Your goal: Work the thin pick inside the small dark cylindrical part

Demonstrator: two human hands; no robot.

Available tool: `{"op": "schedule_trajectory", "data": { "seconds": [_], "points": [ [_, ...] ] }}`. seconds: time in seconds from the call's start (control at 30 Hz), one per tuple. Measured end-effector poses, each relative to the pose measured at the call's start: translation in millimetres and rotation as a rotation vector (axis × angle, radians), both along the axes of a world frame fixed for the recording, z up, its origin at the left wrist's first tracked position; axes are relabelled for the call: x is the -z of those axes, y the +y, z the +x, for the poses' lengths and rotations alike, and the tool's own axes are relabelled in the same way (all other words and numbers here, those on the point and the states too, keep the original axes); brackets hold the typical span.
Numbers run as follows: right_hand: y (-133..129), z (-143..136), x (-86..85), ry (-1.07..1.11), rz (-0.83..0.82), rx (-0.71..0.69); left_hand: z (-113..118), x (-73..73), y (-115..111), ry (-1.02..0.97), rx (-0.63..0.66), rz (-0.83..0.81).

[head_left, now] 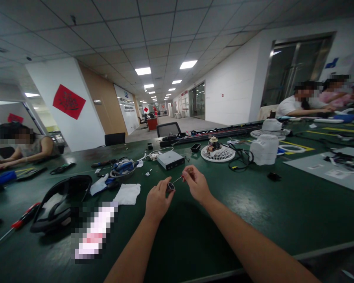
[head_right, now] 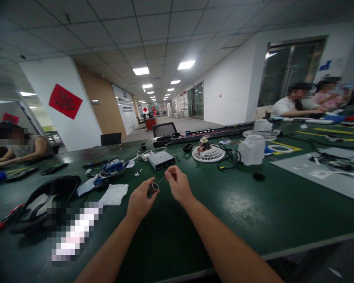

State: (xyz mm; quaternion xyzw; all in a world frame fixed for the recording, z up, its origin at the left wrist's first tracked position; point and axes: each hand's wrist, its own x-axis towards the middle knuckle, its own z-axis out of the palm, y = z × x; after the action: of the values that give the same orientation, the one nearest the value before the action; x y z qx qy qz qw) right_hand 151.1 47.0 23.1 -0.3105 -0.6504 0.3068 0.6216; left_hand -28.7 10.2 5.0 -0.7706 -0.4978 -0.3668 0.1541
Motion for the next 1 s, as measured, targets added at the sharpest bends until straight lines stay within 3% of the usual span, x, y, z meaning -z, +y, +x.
{"op": "schedule_trajectory", "data": {
  "seconds": [1.0],
  "points": [
    [-0.6, 2.8, -0.5, -0.056, 0.041, -0.008, -0.2, 0.0, 1.1, 0.063, -0.008, -0.024]
  ]
}}
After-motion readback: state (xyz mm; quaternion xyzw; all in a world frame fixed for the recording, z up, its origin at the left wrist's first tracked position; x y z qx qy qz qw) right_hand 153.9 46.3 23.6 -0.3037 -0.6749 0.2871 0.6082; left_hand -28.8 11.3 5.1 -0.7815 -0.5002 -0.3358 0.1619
